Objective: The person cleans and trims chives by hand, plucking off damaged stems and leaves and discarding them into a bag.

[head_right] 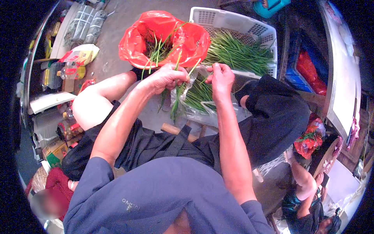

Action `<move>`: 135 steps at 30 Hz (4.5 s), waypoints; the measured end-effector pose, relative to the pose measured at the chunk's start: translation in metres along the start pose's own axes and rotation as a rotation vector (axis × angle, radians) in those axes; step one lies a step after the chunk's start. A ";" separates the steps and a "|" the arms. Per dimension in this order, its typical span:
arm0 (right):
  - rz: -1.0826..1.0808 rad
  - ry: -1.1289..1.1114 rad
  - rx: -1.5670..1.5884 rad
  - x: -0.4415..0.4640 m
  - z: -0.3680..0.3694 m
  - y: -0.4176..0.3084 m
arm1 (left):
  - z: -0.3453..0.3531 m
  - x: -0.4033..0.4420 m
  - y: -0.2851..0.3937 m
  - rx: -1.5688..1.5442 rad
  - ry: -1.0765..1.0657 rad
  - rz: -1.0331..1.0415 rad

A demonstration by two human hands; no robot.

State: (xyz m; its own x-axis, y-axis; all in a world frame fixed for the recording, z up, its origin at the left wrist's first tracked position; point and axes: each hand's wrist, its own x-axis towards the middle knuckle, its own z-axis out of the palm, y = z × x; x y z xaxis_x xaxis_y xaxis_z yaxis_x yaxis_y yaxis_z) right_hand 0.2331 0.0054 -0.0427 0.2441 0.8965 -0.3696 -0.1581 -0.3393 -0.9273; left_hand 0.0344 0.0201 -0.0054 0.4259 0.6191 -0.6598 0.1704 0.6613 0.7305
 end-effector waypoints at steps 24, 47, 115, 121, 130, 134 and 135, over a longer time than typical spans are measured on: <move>0.090 -0.403 0.062 -0.016 0.020 0.005 | -0.001 0.004 -0.004 -0.124 -0.096 -0.053; 0.006 -0.092 0.023 -0.005 0.016 0.001 | -0.004 -0.007 0.003 -0.182 -0.268 -0.102; 0.195 -0.642 -0.011 0.091 -0.018 0.316 | -0.005 -0.034 0.054 -0.291 0.202 0.400; 0.138 -0.631 -0.047 0.095 -0.027 0.297 | -0.006 -0.018 0.049 -0.244 0.221 0.425; 0.016 -0.891 -0.801 0.079 -0.027 0.210 | -0.015 -0.025 0.046 -0.074 0.316 0.557; -0.159 -0.913 -1.272 0.036 -0.011 0.120 | -0.023 -0.032 0.050 0.016 0.327 0.456; 0.018 -0.851 -1.093 0.030 -0.011 0.106 | -0.024 -0.030 0.049 -0.082 0.273 0.483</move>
State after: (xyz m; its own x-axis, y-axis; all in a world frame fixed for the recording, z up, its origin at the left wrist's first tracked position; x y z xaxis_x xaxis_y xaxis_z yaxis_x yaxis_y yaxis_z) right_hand 0.2347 -0.0068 -0.1523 -0.4654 0.6516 -0.5990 0.7638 -0.0463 -0.6438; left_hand 0.0085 0.0437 0.0459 0.1909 0.9400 -0.2829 -0.0614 0.2990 0.9523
